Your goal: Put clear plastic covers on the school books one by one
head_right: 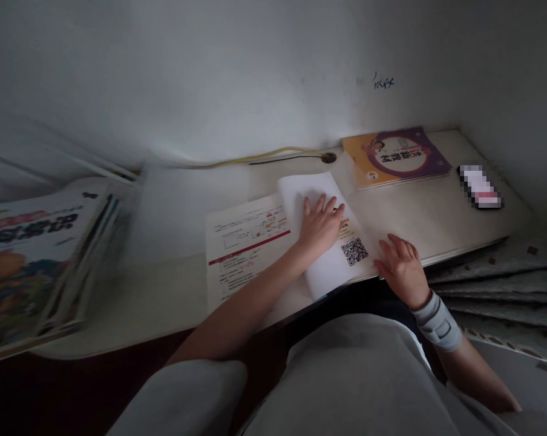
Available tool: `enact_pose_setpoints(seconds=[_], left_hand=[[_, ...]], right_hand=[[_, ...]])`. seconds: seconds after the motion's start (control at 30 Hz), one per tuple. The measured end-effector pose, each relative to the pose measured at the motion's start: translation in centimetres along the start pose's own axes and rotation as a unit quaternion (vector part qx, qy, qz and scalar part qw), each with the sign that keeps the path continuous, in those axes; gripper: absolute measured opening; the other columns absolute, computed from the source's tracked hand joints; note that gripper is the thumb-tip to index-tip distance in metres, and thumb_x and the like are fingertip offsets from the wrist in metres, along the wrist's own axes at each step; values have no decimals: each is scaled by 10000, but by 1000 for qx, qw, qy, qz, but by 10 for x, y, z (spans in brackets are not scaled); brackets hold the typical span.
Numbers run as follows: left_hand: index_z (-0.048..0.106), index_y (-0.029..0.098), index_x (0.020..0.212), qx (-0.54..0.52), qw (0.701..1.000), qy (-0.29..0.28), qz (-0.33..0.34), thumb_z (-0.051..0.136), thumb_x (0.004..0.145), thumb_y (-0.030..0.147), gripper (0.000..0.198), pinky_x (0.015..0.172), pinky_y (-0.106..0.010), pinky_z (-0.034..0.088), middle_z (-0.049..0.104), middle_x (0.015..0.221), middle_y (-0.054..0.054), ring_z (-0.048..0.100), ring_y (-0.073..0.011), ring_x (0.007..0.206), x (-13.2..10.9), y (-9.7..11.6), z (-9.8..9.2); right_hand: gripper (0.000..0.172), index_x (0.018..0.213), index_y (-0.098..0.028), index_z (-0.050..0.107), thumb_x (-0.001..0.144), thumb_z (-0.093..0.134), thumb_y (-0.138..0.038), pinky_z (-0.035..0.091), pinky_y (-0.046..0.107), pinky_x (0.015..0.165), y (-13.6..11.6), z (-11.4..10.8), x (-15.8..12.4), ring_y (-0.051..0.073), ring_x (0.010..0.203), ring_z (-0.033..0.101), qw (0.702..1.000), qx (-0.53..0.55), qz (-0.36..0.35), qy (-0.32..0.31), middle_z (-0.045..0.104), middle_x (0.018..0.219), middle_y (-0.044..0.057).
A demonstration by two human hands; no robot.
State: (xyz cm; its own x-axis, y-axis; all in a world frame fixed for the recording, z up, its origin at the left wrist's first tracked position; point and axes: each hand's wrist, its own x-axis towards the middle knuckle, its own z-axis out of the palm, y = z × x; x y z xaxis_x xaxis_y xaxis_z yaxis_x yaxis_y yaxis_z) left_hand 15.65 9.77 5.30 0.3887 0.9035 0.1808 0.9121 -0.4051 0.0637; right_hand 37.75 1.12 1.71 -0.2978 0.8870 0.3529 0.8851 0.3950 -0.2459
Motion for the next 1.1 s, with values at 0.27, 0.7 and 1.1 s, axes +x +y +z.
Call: enact_pose_setpoints(seconds=[0.27,0.7,1.1], left_hand=[[641,133,962,28,999,-20,15,387,935,237,276,833,-472,418,624,972,-133,561,-294,949,3,5,-3],[637,152,1025,11,1000,-18,-4,351,909,140,309,924,-535,355,606,1075,-156,513,-316,1064,15,10,10],[587,126,1178,-16,975,-158,152,502,868,542,526,1011,-578,312,544,1308,-196,446,-359,1246,-18,29,-16]], right_hand=[[408,1247,-140,545,905,495,-357,458,478,999,1,13,-5,291,1218,514,998,54,-25,17,591,1244,181],[414,1264,-224,436,883,526,-360,540,438,829,3,2,-19,260,1111,554,929,216,183,238,514,1212,158],[374,1160,-256,615,843,588,-453,316,657,994,0,9,12,416,1347,303,996,-65,57,14,337,1481,154]])
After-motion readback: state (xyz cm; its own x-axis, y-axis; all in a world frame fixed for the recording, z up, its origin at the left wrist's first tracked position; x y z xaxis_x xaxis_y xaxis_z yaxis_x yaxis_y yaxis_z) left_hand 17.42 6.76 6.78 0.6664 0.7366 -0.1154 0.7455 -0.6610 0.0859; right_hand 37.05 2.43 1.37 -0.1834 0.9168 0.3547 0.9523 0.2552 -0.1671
